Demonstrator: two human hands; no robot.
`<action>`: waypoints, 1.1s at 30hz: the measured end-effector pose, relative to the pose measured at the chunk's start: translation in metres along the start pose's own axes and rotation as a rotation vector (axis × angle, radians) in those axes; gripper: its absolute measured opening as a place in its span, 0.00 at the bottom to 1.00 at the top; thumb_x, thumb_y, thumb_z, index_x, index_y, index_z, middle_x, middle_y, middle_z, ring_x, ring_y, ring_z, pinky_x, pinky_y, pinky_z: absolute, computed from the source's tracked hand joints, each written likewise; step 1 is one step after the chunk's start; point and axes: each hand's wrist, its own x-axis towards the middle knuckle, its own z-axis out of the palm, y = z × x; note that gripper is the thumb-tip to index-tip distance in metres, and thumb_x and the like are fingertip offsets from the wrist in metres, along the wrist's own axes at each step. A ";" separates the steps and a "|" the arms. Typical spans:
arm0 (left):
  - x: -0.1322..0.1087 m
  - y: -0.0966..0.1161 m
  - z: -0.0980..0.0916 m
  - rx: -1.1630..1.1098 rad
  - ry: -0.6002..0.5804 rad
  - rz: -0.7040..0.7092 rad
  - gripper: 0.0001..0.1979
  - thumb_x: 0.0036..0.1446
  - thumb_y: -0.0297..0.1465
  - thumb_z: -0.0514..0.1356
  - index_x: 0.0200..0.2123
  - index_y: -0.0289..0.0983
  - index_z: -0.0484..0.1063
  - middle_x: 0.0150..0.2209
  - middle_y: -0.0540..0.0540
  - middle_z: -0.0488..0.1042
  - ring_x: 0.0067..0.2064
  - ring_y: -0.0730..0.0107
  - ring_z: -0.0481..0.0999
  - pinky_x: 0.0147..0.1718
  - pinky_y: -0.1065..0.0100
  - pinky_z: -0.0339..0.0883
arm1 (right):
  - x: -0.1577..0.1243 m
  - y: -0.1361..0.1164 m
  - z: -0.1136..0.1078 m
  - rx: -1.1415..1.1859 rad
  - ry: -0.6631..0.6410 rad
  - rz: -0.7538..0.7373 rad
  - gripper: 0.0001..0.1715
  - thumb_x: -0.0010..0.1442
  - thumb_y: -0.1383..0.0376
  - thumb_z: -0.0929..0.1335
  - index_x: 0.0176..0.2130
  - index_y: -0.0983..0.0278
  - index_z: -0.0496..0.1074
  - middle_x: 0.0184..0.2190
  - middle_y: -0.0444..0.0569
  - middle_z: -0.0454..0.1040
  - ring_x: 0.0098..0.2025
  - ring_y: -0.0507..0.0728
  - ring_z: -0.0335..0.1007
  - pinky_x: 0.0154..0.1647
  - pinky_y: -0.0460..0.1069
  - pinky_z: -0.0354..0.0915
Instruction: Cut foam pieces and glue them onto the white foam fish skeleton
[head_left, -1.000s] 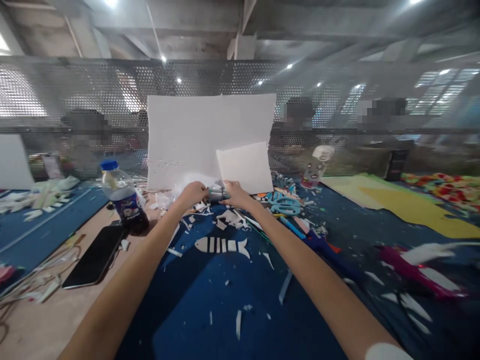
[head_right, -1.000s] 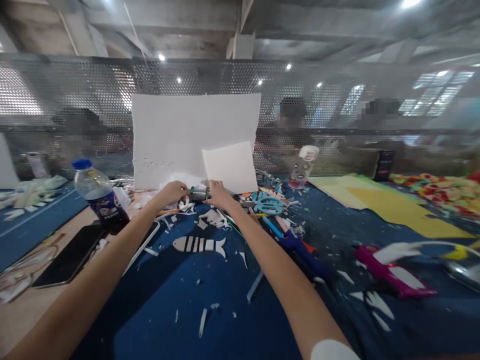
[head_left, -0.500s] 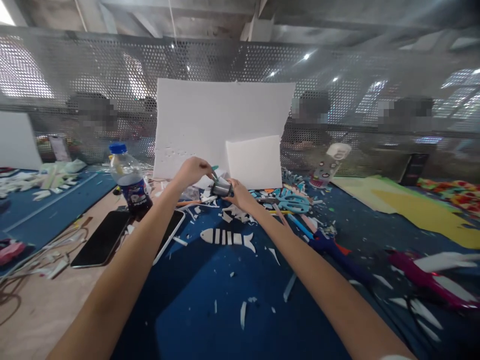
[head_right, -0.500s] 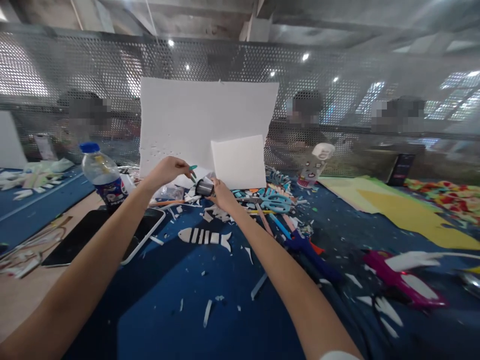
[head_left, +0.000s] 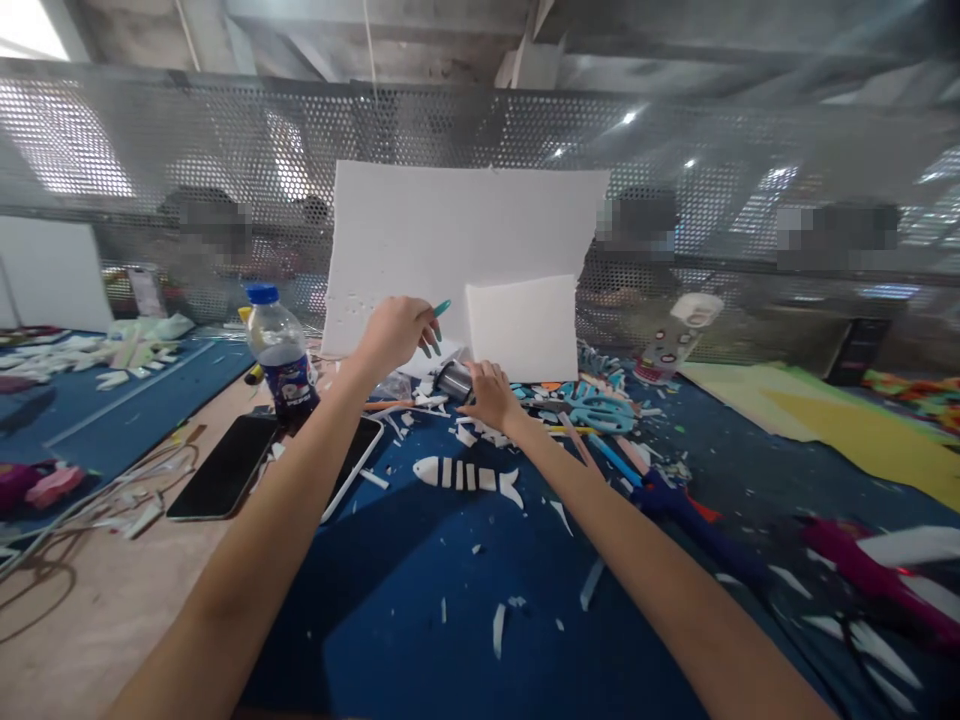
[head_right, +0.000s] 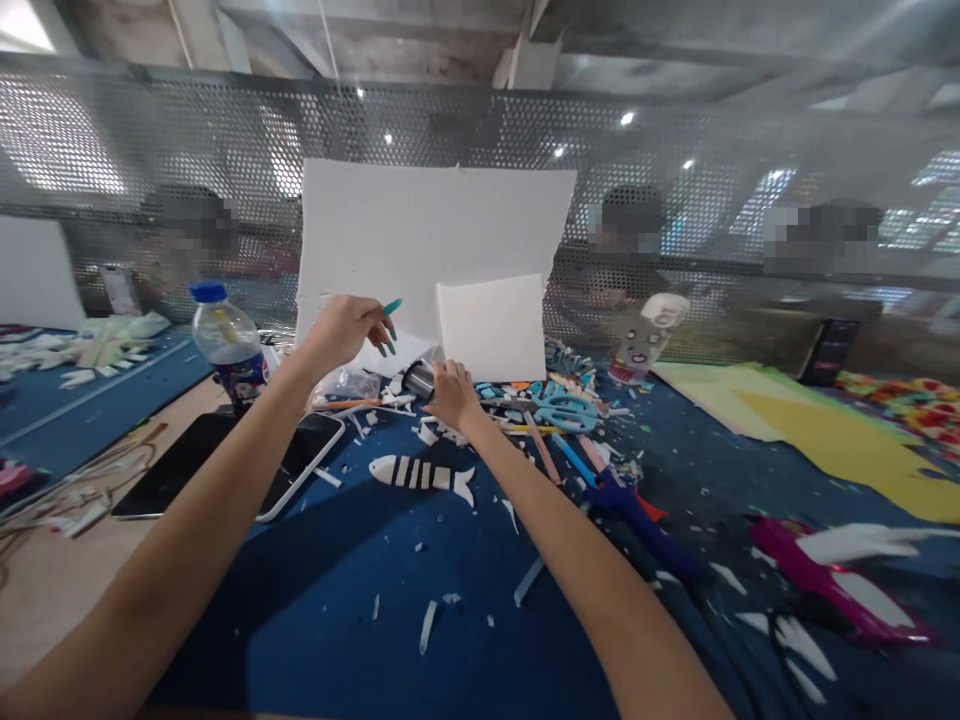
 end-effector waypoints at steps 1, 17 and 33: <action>0.000 0.001 -0.001 0.009 0.013 0.011 0.15 0.57 0.27 0.47 0.25 0.32 0.72 0.22 0.43 0.76 0.23 0.72 0.75 0.25 0.73 0.65 | 0.000 0.000 -0.001 -0.016 -0.008 0.006 0.20 0.61 0.61 0.64 0.51 0.65 0.63 0.50 0.53 0.65 0.48 0.59 0.66 0.45 0.59 0.64; -0.003 0.005 -0.012 0.127 -0.115 0.120 0.15 0.57 0.26 0.47 0.29 0.33 0.72 0.25 0.43 0.77 0.23 0.73 0.74 0.25 0.72 0.65 | -0.001 0.002 0.000 0.011 -0.139 0.075 0.18 0.61 0.62 0.64 0.50 0.65 0.65 0.49 0.52 0.66 0.46 0.58 0.66 0.45 0.58 0.65; -0.006 0.014 -0.010 0.247 -0.018 0.143 0.13 0.57 0.24 0.47 0.28 0.34 0.70 0.18 0.48 0.71 0.24 0.73 0.70 0.30 0.71 0.61 | 0.013 -0.029 -0.043 0.695 -0.154 -0.025 0.13 0.61 0.61 0.64 0.42 0.67 0.69 0.42 0.49 0.71 0.43 0.56 0.69 0.45 0.56 0.65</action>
